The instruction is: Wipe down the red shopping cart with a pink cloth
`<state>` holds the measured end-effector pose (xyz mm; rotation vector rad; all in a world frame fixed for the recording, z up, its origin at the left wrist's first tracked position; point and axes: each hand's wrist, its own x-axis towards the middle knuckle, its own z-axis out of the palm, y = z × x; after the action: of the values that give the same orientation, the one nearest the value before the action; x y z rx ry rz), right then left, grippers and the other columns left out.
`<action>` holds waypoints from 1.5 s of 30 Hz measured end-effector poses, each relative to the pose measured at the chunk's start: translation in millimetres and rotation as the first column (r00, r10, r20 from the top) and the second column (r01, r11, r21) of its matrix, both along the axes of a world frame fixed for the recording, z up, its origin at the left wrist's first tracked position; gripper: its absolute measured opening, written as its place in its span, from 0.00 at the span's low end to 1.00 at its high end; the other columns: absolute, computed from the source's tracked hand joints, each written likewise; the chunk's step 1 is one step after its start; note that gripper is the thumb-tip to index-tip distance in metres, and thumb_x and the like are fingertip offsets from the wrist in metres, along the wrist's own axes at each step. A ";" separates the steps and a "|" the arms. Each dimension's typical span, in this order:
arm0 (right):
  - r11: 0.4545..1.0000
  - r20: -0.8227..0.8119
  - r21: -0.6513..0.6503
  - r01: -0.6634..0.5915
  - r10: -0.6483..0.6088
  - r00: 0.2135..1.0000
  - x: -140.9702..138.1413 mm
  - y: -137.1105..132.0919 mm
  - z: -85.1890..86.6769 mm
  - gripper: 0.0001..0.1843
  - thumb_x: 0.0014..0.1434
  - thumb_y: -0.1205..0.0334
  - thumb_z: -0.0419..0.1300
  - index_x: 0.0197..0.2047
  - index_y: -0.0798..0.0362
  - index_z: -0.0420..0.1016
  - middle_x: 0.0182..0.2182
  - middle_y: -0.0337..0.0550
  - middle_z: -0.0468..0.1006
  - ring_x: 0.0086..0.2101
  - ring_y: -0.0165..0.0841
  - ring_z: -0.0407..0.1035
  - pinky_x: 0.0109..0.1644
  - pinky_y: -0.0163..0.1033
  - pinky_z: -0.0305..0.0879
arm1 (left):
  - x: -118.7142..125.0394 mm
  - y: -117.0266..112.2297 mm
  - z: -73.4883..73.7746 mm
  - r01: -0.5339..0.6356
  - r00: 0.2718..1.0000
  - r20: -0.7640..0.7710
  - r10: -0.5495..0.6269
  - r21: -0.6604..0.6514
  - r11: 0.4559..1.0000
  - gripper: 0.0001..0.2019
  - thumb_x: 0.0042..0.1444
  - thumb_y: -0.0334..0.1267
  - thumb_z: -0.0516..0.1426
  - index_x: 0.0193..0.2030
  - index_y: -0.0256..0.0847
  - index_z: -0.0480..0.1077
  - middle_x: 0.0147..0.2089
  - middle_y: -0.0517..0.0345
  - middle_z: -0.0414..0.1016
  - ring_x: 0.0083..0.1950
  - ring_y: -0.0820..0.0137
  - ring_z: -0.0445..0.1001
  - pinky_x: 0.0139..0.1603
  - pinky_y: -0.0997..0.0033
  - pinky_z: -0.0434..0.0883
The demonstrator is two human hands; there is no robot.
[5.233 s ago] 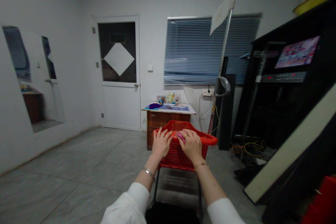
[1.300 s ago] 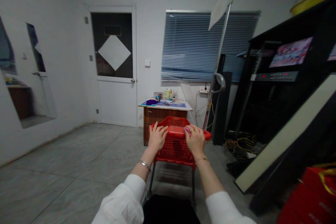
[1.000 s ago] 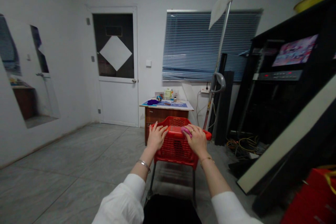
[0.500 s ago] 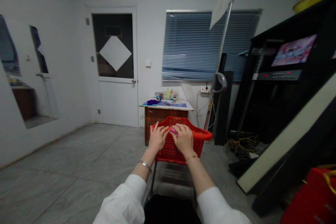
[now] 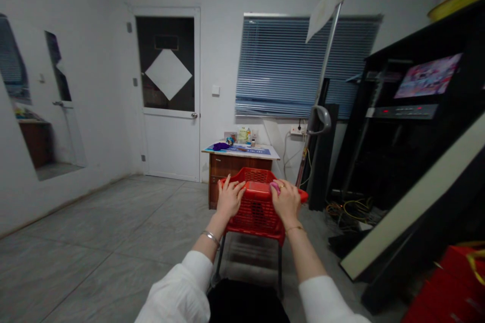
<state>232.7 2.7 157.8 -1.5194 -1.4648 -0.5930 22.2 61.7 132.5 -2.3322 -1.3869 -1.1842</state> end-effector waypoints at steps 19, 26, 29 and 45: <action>0.998 -0.064 0.054 0.024 -0.021 0.998 41.0 -4.0 -8.0 0.20 0.67 0.53 0.50 0.46 0.53 0.80 0.47 0.51 0.79 0.49 0.39 0.67 0.57 0.46 0.59 | 0.2 -1.0 -0.2 -0.004 1.000 0.007 0.004 0.010 1.000 0.18 0.69 0.43 0.49 0.61 0.53 0.71 0.59 0.53 0.76 0.74 0.53 0.52 0.71 0.31 0.47; 0.977 0.206 -0.081 -0.196 0.209 0.956 -52.0 -0.9 9.1 0.16 0.66 0.53 0.55 0.54 0.45 0.76 0.53 0.46 0.77 0.52 0.39 0.65 0.56 0.45 0.60 | -3.6 -2.1 2.7 -0.011 0.999 -0.041 0.011 0.015 1.000 0.18 0.69 0.43 0.49 0.61 0.50 0.70 0.60 0.52 0.75 0.74 0.52 0.53 0.71 0.32 0.49; 0.979 0.183 -0.088 -0.186 0.200 0.963 -26.6 -4.2 8.5 0.17 0.66 0.53 0.55 0.54 0.45 0.77 0.53 0.45 0.77 0.52 0.39 0.65 0.57 0.46 0.61 | -8.0 -2.3 3.1 -0.006 0.999 -0.048 0.007 0.030 1.000 0.18 0.69 0.44 0.48 0.62 0.51 0.70 0.61 0.52 0.74 0.74 0.53 0.53 0.71 0.34 0.50; 0.974 0.201 -0.112 -0.198 0.218 0.955 -51.8 -3.1 11.3 0.17 0.65 0.55 0.56 0.55 0.45 0.76 0.56 0.43 0.76 0.54 0.40 0.63 0.58 0.46 0.59 | -2.3 -8.2 0.9 -0.036 0.995 -0.091 0.042 0.063 0.997 0.20 0.69 0.44 0.46 0.65 0.52 0.66 0.68 0.53 0.67 0.75 0.53 0.49 0.71 0.33 0.51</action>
<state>180.9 -0.4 169.1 -1.3787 -1.8124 -0.5813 19.8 53.5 133.4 -2.2767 -1.3404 -1.0785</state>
